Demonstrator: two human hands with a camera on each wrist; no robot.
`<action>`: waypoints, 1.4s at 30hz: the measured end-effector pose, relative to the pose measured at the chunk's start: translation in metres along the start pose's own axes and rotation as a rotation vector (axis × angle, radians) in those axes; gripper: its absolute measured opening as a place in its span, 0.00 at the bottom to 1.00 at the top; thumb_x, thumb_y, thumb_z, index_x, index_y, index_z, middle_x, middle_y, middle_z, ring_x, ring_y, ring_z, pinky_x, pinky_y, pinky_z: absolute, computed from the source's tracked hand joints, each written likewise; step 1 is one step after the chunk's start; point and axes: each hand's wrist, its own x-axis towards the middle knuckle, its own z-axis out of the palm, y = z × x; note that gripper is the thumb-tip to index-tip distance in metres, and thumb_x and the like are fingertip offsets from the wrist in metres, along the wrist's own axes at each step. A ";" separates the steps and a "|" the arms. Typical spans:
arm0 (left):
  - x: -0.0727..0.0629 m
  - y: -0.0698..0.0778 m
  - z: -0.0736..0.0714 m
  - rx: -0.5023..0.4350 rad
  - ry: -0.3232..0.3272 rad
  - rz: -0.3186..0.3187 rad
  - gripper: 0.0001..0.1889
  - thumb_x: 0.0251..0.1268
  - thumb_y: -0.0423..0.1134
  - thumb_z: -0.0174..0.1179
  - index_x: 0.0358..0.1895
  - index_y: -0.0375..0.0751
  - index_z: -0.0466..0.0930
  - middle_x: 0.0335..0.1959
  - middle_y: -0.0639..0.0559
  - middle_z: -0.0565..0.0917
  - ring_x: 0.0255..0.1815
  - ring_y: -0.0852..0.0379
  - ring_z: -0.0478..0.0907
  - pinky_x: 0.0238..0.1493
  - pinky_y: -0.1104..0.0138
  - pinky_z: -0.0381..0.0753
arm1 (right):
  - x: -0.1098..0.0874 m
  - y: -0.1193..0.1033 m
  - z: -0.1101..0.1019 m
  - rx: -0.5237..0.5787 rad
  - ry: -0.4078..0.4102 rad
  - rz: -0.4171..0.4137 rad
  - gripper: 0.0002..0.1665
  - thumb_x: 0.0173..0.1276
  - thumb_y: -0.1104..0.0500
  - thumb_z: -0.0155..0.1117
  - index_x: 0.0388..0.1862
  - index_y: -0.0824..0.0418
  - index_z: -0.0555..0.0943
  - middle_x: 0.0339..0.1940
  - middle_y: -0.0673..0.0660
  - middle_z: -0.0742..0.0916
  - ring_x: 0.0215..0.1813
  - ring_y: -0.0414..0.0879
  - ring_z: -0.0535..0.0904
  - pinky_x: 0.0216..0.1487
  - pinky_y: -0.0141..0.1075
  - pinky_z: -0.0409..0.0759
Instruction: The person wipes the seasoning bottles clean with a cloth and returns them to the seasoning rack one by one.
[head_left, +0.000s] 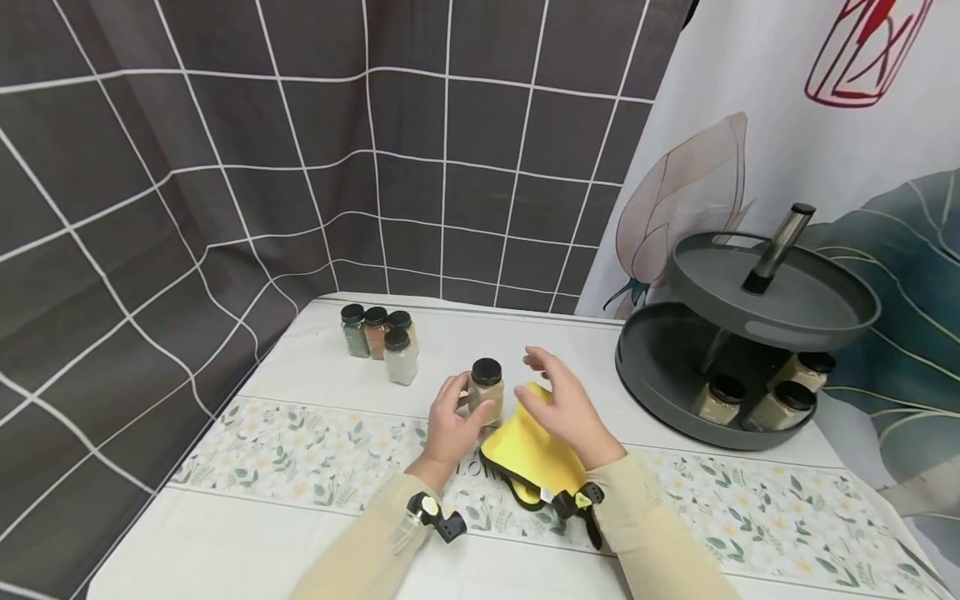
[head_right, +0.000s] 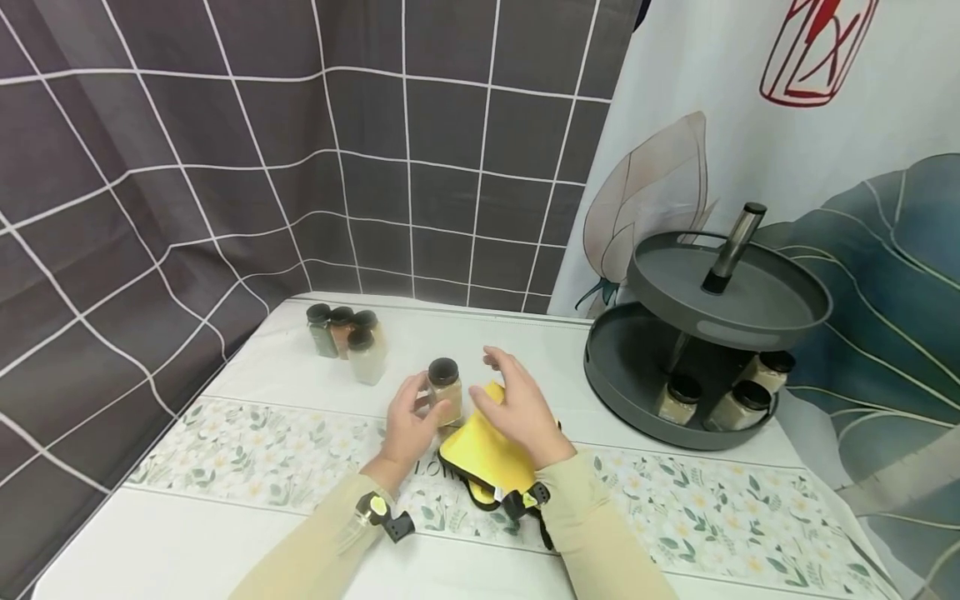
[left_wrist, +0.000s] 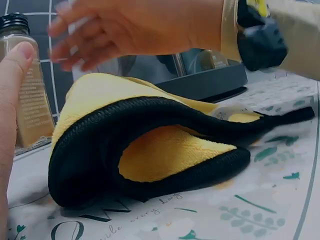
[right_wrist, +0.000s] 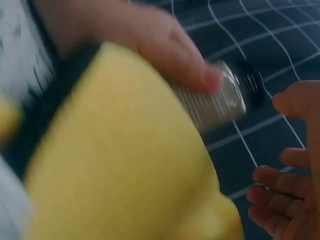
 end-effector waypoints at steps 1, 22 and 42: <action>0.000 0.001 0.000 0.019 0.007 0.010 0.30 0.67 0.55 0.65 0.59 0.34 0.77 0.48 0.43 0.80 0.50 0.46 0.81 0.51 0.62 0.87 | 0.000 -0.004 0.004 0.077 -0.003 0.002 0.40 0.67 0.59 0.69 0.74 0.67 0.65 0.63 0.66 0.80 0.64 0.59 0.76 0.67 0.54 0.76; 0.002 0.005 0.004 0.237 -0.052 0.180 0.36 0.51 0.44 0.73 0.64 0.33 0.70 0.56 0.38 0.75 0.58 0.42 0.73 0.58 0.50 0.81 | -0.006 -0.017 0.042 0.256 0.205 0.245 0.31 0.60 0.58 0.76 0.60 0.65 0.75 0.48 0.61 0.86 0.45 0.51 0.83 0.47 0.40 0.86; -0.001 0.003 0.001 0.143 -0.284 -0.136 0.30 0.69 0.39 0.55 0.71 0.37 0.61 0.62 0.43 0.70 0.64 0.45 0.67 0.67 0.51 0.72 | -0.023 0.085 -0.107 -0.401 0.400 0.439 0.35 0.70 0.58 0.63 0.67 0.79 0.66 0.57 0.80 0.75 0.58 0.77 0.72 0.57 0.72 0.70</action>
